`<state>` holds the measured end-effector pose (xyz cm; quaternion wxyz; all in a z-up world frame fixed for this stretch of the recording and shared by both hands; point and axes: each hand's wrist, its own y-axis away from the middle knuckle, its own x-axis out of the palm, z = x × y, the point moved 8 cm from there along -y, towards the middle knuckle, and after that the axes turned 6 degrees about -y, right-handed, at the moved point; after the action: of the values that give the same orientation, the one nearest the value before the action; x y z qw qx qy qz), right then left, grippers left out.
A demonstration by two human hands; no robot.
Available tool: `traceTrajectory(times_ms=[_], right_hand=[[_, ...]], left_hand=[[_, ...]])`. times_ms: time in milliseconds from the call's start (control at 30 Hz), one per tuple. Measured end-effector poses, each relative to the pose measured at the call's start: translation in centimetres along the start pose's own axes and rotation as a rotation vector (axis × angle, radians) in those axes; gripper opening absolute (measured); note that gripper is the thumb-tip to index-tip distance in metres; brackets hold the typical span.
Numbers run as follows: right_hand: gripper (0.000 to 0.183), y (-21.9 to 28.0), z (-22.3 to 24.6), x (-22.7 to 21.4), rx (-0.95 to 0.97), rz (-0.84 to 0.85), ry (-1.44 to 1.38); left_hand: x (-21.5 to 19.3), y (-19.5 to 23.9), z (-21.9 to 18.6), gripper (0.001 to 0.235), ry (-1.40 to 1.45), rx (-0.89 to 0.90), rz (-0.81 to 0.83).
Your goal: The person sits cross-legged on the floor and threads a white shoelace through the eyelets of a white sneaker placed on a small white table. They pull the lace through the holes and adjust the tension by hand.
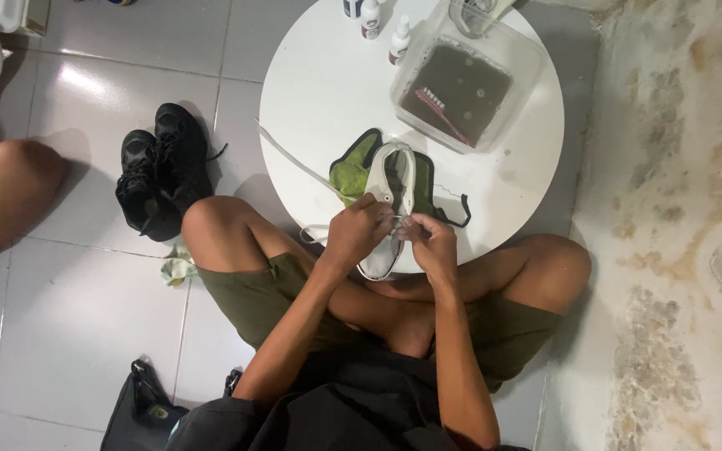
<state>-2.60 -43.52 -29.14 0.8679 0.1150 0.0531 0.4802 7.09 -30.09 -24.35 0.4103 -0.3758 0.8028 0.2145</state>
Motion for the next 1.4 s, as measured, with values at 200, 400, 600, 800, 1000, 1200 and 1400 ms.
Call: traceTrajectory(times_ms=[200,400,600,800,1000,1200,1400], right_hand=[[0.015,0.1,0.8,0.1,-0.015,-0.006,0.032],[0.012,0.2,1.2,0.0,-0.055,-0.016,0.121],[0.014,0.9,4.7,0.5,-0.150,-0.060,0.319],[0.013,0.8,4.5,0.7,-0.283,-0.096,0.422],[0.016,1.0,5.9,0.3,-0.255,-0.037,0.353],[0.012,-0.1,3.5,0.1,-0.135,-0.025,0.236],[0.010,0.7,5.0,-0.7,-0.222,-0.094,0.190]], left_hand=[[0.1,-0.4,-0.3,0.015,-0.109,0.078,-0.019],[0.9,-1.0,-0.5,0.012,-0.252,0.165,-0.067],[1.5,-1.7,-1.0,0.013,-0.383,0.302,-0.106],[2.3,-2.2,-1.4,0.010,-0.447,0.403,-0.116],[1.0,-2.4,-2.6,0.013,-0.412,0.529,-0.127],[0.4,-2.1,-2.5,0.017,-0.261,0.470,-0.095],[-1.4,-1.4,-1.2,0.019,-0.119,0.256,-0.014]])
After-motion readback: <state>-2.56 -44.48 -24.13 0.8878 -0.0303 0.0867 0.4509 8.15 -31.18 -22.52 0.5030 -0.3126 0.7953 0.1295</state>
